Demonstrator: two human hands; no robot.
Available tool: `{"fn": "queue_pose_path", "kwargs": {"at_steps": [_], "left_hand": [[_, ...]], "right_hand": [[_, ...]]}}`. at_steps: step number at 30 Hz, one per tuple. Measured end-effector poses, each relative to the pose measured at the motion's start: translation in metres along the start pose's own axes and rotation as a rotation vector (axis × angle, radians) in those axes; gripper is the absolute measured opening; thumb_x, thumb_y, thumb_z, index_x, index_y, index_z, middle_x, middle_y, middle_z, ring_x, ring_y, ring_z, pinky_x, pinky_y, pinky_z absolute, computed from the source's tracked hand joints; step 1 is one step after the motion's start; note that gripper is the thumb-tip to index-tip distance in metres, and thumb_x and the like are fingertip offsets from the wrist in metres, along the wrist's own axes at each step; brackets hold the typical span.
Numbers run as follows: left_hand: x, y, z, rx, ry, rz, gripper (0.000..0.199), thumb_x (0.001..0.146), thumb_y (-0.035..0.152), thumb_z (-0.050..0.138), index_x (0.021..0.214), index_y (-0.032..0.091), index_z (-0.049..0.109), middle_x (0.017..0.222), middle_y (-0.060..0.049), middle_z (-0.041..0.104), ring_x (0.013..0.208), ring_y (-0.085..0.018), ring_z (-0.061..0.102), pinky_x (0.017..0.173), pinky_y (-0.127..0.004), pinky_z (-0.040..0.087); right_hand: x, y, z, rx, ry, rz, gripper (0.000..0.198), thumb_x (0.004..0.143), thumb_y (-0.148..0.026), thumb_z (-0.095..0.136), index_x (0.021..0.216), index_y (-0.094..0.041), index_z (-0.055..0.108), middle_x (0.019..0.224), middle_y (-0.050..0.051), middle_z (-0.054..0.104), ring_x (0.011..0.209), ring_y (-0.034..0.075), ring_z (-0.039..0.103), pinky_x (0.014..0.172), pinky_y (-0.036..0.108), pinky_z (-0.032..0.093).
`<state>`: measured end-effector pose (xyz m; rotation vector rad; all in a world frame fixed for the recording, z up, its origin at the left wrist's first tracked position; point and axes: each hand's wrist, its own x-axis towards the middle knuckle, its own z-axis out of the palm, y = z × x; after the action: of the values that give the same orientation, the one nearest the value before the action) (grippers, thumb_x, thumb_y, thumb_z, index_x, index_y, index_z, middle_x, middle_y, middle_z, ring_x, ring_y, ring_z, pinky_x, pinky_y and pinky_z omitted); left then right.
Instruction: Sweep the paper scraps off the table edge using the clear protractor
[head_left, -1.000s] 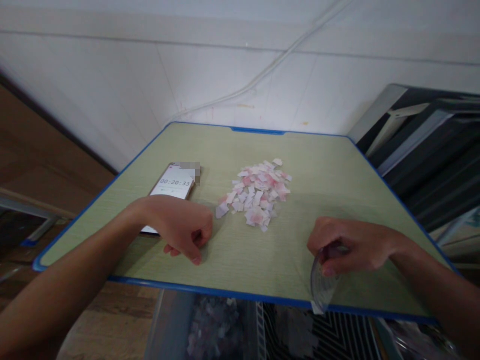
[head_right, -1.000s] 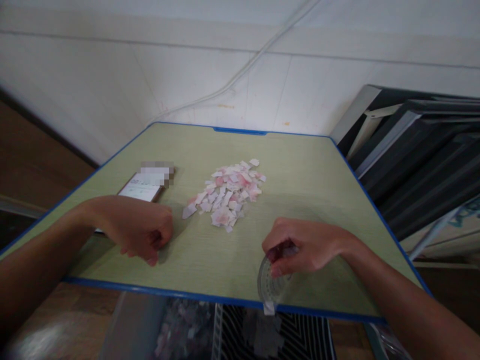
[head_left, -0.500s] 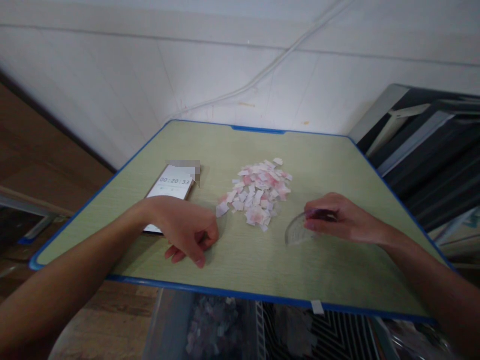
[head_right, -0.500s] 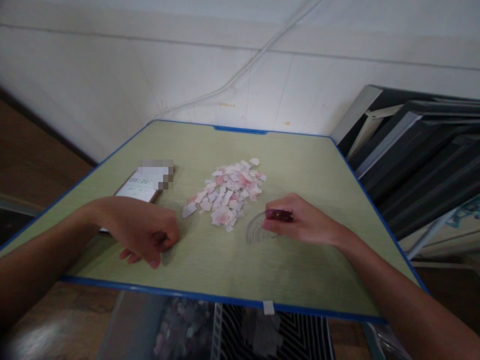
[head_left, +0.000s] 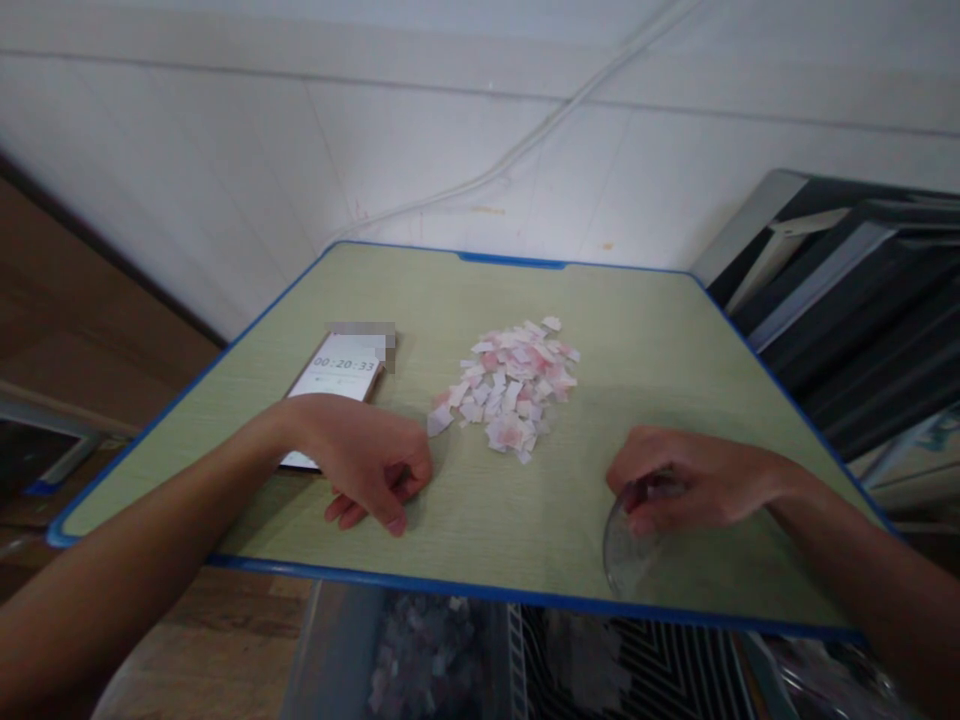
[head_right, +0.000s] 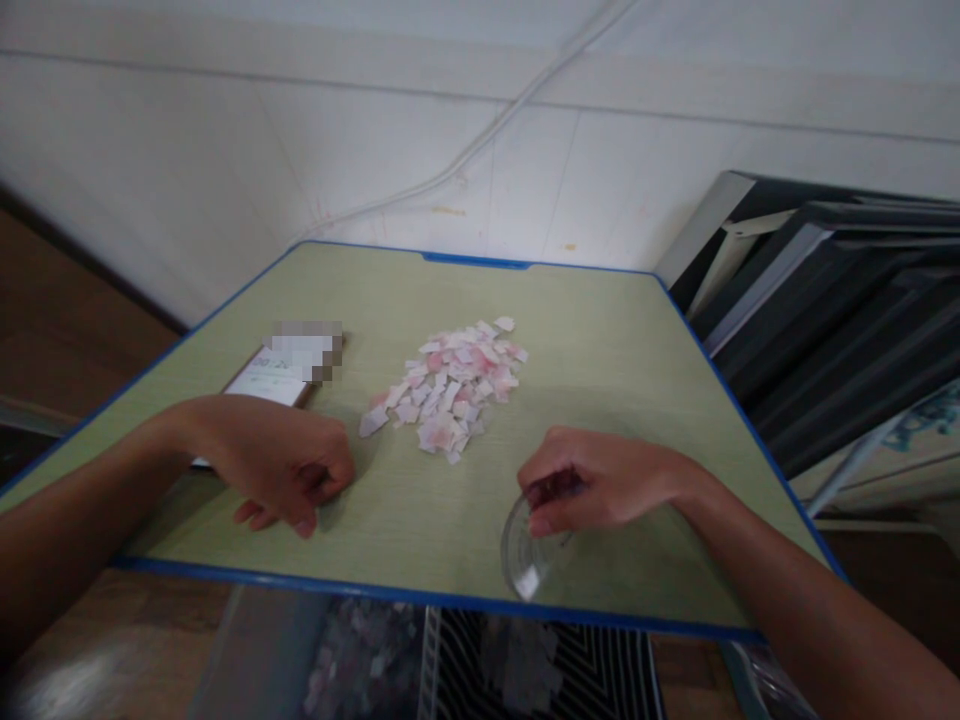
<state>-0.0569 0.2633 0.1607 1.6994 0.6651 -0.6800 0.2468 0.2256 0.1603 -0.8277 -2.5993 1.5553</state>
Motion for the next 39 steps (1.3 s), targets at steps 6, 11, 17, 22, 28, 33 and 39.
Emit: {"fn": "queue_pose_path", "kwargs": {"at_steps": [6,11,17,22,28,33,39], "left_hand": [[0.0,-0.001,0.001,-0.005,0.007,0.015,0.026,0.073,0.014,0.059,0.054,0.021,0.043,0.036,0.005,0.052,0.035,-0.012,0.053,0.032,-0.017,0.038],[0.0,-0.003,0.001,0.001,0.001,0.073,0.026,0.074,0.016,0.059,0.054,0.02,0.043,0.037,0.005,0.052,0.034,-0.012,0.053,0.031,-0.017,0.038],[-0.001,0.001,0.0,-0.001,0.001,-0.003,0.026,0.073,0.013,0.059,0.054,0.02,0.043,0.037,0.006,0.052,0.035,-0.011,0.053,0.032,-0.016,0.038],[0.0,0.0,0.0,-0.002,-0.002,-0.016,0.026,0.073,0.013,0.06,0.054,0.02,0.044,0.037,0.006,0.052,0.035,-0.011,0.053,0.033,-0.016,0.038],[0.0,0.0,0.0,-0.006,0.004,-0.007,0.027,0.073,0.013,0.06,0.053,0.021,0.043,0.037,0.005,0.052,0.035,-0.012,0.053,0.031,-0.017,0.038],[0.0,0.003,0.0,-0.005,0.0,-0.029,0.028,0.074,0.013,0.06,0.053,0.021,0.043,0.038,0.005,0.052,0.036,-0.012,0.053,0.033,-0.017,0.038],[0.0,0.006,-0.001,0.011,-0.001,-0.036,0.027,0.074,0.014,0.06,0.053,0.02,0.043,0.038,0.005,0.052,0.036,-0.012,0.053,0.034,-0.017,0.038]], "right_hand": [[0.007,0.002,-0.005,-0.014,0.661,0.145,0.04,0.082,-0.049,0.054,0.057,-0.018,0.049,0.045,-0.005,0.039,0.041,0.007,0.035,0.039,0.022,0.025],[0.01,0.008,-0.006,-0.08,0.818,0.199,0.041,0.079,-0.052,0.057,0.057,-0.019,0.047,0.048,-0.004,0.043,0.041,0.007,0.036,0.038,0.023,0.026],[0.008,0.009,-0.003,-0.133,0.765,0.18,0.041,0.083,-0.051,0.051,0.058,-0.019,0.046,0.05,-0.003,0.041,0.043,0.007,0.035,0.039,0.023,0.025],[0.008,0.011,-0.003,-0.133,0.71,0.173,0.043,0.082,-0.051,0.052,0.055,-0.019,0.044,0.048,-0.005,0.037,0.042,0.007,0.032,0.039,0.023,0.024],[0.008,0.006,0.0,-0.125,0.601,0.141,0.039,0.083,-0.044,0.052,0.055,-0.018,0.046,0.048,-0.004,0.038,0.043,0.007,0.034,0.04,0.023,0.025],[0.008,0.006,0.0,-0.091,0.737,0.136,0.036,0.084,-0.045,0.051,0.059,-0.019,0.049,0.048,-0.004,0.04,0.041,0.007,0.035,0.041,0.023,0.026],[0.01,0.012,0.0,-0.102,0.68,0.168,0.034,0.085,-0.041,0.05,0.06,-0.018,0.048,0.049,-0.004,0.042,0.042,0.007,0.038,0.041,0.023,0.028]]}}
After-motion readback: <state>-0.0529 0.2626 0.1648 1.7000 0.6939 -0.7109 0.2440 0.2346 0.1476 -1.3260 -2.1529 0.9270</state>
